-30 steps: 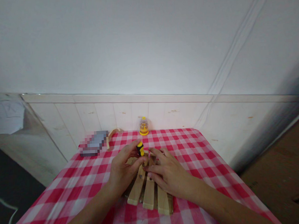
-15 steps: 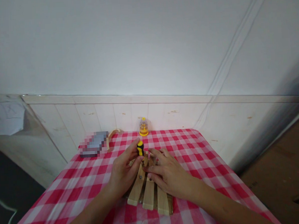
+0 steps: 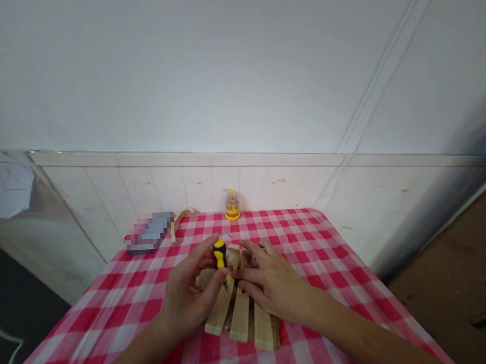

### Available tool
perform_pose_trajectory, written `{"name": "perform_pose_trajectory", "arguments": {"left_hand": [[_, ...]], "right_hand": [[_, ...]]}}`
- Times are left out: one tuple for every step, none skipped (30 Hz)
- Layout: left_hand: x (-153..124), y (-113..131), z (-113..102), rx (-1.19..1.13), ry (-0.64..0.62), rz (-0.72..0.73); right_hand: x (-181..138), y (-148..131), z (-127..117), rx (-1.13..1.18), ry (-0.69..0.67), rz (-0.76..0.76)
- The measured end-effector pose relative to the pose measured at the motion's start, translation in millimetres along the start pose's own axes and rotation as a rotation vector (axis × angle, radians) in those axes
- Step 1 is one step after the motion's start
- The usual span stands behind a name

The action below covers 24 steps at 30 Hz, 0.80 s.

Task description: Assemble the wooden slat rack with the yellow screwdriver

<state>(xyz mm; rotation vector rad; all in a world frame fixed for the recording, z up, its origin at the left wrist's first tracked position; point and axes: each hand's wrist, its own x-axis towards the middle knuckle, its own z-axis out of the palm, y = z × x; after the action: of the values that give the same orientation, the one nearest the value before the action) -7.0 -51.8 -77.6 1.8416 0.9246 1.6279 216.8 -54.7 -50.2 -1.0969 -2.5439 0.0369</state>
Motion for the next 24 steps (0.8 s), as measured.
{"name": "perform_pose_trajectory", "arguments": {"left_hand": [[-0.7,-0.9,0.6,0.011,-0.008,0.010],[-0.9,-2.0,1.3,0.019,-0.007,0.022],[-1.0,-3.1,2.0,0.026,-0.002,0.031],[-0.8,-4.3,2.5,0.035,0.001,0.043],[-0.7,-5.4,2.8,0.045,0.002,0.055],[-0.6,-6.5,2.8,0.059,-0.001,0.069],[-0.6,-7.5,2.6,0.075,-0.007,0.082],[-0.8,-8.3,2.3,0.090,-0.014,0.095],[-1.0,-8.8,1.9,0.102,-0.019,0.107],[-1.3,-9.1,1.5,0.110,-0.023,0.116],[-1.4,-9.1,1.1,0.116,-0.023,0.124],[-1.5,-8.7,0.8,0.122,-0.022,0.133],[-1.3,-8.2,0.5,0.130,-0.021,0.144],[-1.0,-7.4,0.3,0.140,-0.023,0.156],[-0.5,-6.6,0.0,0.153,-0.029,0.172],[0.0,-5.8,-0.3,0.166,-0.037,0.190],[0.7,-5.2,-0.5,0.176,-0.043,0.207],[1.4,-4.8,-0.6,0.181,-0.050,0.218],[2.1,-4.6,-0.7,0.181,-0.055,0.221],[2.8,-4.6,-0.7,0.174,-0.057,0.217],[3.5,-4.6,-0.5,0.163,-0.057,0.207],[4.0,-4.6,-0.3,0.148,-0.057,0.192],[4.4,-4.3,-0.1,0.134,-0.059,0.176],[4.6,-3.8,0.1,0.121,-0.062,0.160]], "right_hand": [[0.2,-0.1,0.0,0.003,-0.003,0.002],[0.4,-0.2,-0.1,0.006,-0.006,0.004],[0.6,-0.4,-0.2,0.008,-0.007,0.005],[0.9,-0.5,-0.4,0.009,-0.007,0.004],[1.0,-0.6,-0.5,0.009,-0.005,0.002],[1.1,-0.7,-0.5,0.008,-0.004,0.000],[1.0,-0.6,-0.5,0.007,-0.002,-0.003],[0.9,-0.5,-0.3,0.006,-0.001,-0.005],[0.6,-0.4,-0.1,0.006,0.000,-0.006],[0.4,-0.1,0.2,0.006,0.001,-0.008],[0.2,0.1,0.4,0.005,0.003,-0.008],[0.1,0.2,0.5,0.005,0.004,-0.010],[0.1,0.3,0.5,0.006,0.007,-0.010],[0.2,0.2,0.2,0.008,0.010,-0.012],[0.4,0.1,-0.2,0.012,0.012,-0.013],[0.7,-0.2,-0.7,0.017,0.012,-0.014],[1.0,-0.5,-1.3,0.023,0.012,-0.015],[1.3,-0.8,-1.8,0.028,0.012,-0.015],[1.5,-1.1,-2.3,0.029,0.012,-0.013],[1.6,-1.4,-2.5,0.028,0.011,-0.012],[1.7,-1.6,-2.6,0.025,0.011,-0.011],[1.8,-1.7,-2.6,0.020,0.012,-0.011],[1.7,-1.7,-2.5,0.017,0.012,-0.010],[1.7,-1.7,-2.3,0.016,0.011,-0.009]]}}
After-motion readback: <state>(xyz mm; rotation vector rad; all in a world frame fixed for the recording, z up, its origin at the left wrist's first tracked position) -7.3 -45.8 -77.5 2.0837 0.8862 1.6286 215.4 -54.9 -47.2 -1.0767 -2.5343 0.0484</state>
